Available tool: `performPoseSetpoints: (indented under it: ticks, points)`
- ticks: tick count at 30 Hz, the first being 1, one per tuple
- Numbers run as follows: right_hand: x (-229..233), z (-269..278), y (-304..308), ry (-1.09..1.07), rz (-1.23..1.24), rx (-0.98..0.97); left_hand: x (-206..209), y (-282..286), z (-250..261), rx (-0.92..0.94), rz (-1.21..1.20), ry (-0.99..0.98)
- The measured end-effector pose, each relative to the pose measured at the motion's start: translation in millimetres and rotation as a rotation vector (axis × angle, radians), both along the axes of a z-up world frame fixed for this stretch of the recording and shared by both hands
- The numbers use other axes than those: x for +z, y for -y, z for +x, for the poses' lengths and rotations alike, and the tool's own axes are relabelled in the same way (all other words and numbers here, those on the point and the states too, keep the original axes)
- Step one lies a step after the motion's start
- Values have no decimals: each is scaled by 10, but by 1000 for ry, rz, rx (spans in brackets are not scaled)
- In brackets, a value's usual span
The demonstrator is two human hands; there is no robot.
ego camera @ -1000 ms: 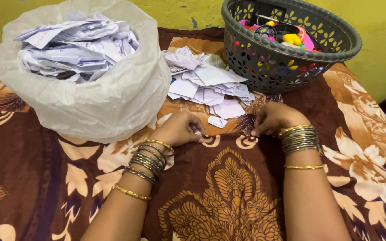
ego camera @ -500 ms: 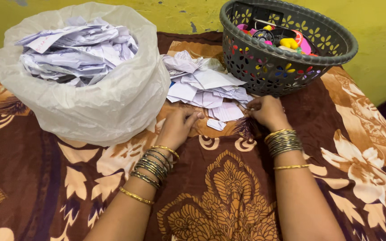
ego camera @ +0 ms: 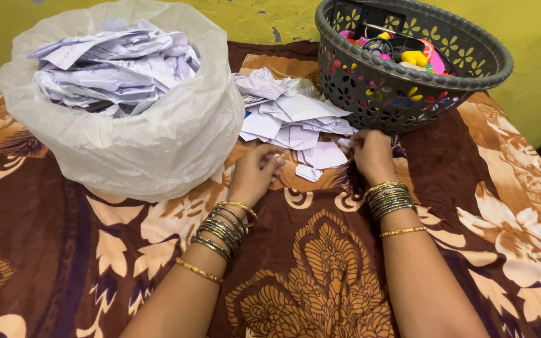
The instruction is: The person sorts small colorful plastic toys and crumpled papers on a patterned bedspread. They pick up toys one by one and place them into a black basket, then gather the papers and put them into a white plastic bag.
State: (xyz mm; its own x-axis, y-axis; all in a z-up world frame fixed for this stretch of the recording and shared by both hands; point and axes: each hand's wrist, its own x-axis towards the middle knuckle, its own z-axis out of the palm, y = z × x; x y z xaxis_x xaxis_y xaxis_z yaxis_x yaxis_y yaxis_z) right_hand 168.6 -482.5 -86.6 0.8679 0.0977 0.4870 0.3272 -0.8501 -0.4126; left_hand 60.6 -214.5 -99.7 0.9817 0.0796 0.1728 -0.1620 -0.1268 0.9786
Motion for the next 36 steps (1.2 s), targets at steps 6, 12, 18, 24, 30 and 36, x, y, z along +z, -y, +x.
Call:
performPoseSetpoints:
  ticks: [6, 12, 18, 24, 30, 36]
  points:
    - [523, -394, -610, -390, 511, 343, -15, -11, 122, -74, -428, 147]
    - [586, -698, -1052, -723, 859, 565, -98, 43, 177, -42, -504, 301]
    - [659, -767, -1054, -722, 861, 488, -130, 70, 226, -4, -417, 457]
    - [1153, -766, -1294, -211, 701, 555, -86, 19, 203, -43, -558, 413]
    - [1795, -981, -2062, 121, 748, 858, -155, -111, 227, 37, -555, 269]
    - [1927, -1052, -2518, 299, 131, 842, -189, -42, 286, 72, -467, 78]
